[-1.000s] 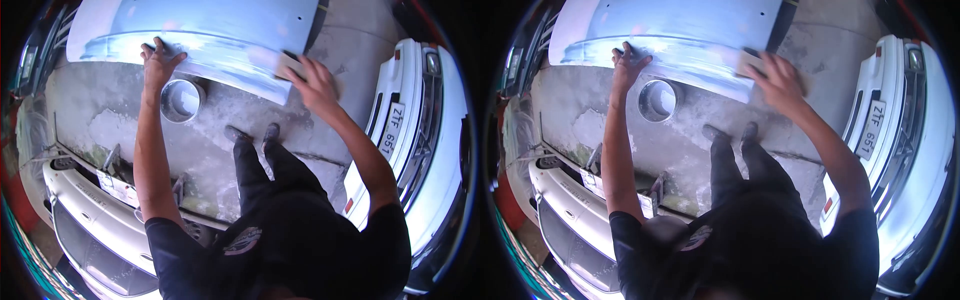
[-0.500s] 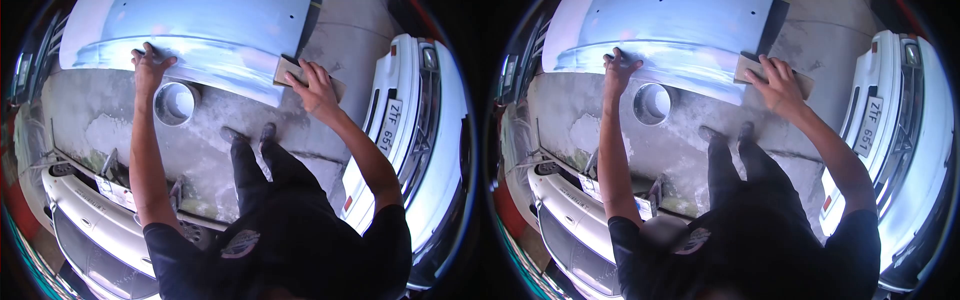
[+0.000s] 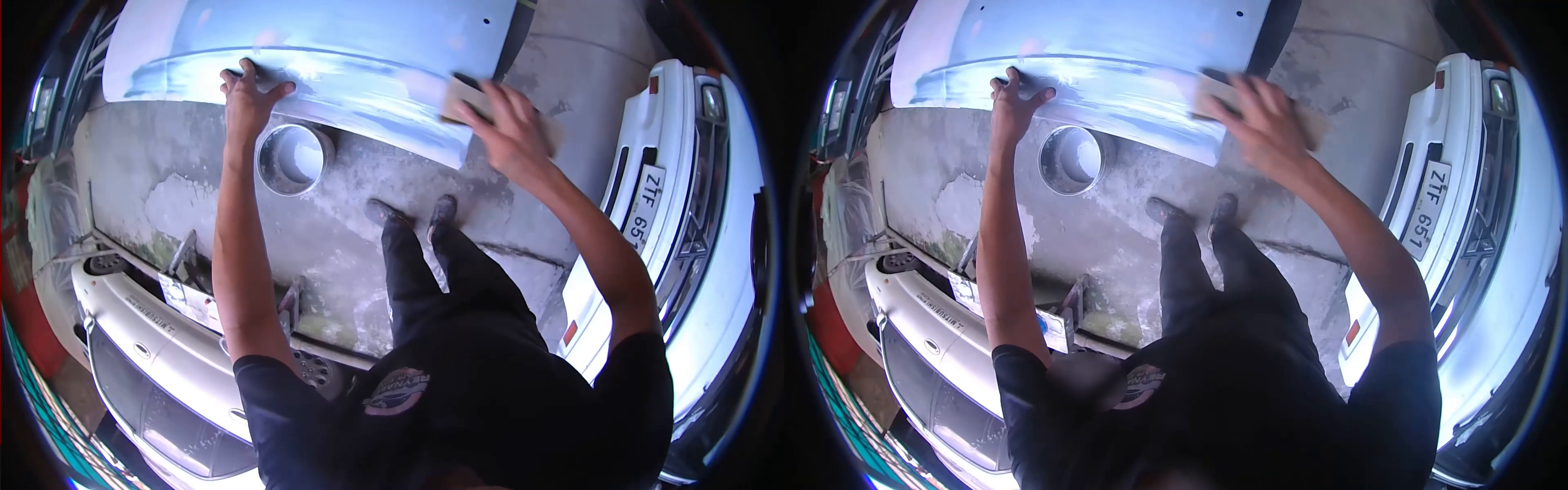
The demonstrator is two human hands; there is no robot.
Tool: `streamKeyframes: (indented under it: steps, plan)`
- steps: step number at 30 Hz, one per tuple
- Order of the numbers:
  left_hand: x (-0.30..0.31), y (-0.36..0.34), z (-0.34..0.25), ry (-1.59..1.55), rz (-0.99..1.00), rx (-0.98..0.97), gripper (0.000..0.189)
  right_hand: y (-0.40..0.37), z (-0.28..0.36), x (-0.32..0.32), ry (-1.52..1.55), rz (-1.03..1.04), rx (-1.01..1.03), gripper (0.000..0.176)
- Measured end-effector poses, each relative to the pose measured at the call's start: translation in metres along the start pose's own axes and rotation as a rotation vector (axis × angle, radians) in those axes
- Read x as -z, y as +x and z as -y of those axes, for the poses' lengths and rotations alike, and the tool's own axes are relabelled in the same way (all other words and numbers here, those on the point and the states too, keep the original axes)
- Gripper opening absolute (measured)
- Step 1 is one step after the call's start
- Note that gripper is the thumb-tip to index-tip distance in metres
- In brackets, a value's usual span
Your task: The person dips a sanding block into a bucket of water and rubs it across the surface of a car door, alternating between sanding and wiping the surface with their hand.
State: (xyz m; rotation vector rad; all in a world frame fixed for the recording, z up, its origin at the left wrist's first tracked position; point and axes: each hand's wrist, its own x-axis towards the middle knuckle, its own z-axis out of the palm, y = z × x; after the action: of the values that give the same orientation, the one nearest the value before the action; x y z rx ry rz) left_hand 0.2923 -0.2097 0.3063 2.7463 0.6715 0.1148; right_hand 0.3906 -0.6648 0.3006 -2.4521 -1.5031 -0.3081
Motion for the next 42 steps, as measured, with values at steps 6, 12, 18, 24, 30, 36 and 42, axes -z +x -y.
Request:
streamKeyframes:
  steps: [6, 12, 18, 24, 30, 36, 42]
  plan:
    - [-0.002, 0.006, 0.006, -0.010, -0.011, -0.043, 0.112, 0.170, 0.086, -0.052, 0.019, 0.047, 0.057, 0.072]
    - [-0.001, 0.000, 0.004, -0.062, -0.072, -0.036, 0.109, -0.015, -0.012, 0.005, -0.009, -0.072, 0.028, 0.072]
    - [-0.008, 0.001, 0.010, -0.055, -0.050, -0.057, 0.112, 0.169, 0.085, -0.050, 0.071, 0.102, 0.069, 0.064]
    - [-0.007, 0.003, 0.005, -0.107, -0.055, -0.043, 0.113, 0.036, 0.012, -0.006, 0.007, -0.046, 0.068, 0.065]
    - [-0.001, 0.004, -0.001, -0.076, -0.029, 0.016, 0.111, 0.092, 0.031, -0.022, 0.007, -0.023, 0.093, 0.067]
    - [-0.010, 0.002, 0.018, -0.090, -0.047, -0.042, 0.115, 0.132, 0.051, -0.031, 0.099, -0.048, 0.173, 0.060]
    - [-0.012, -0.002, 0.005, -0.042, -0.041, 0.000, 0.115, 0.032, 0.000, -0.003, -0.004, -0.058, 0.052, 0.059]
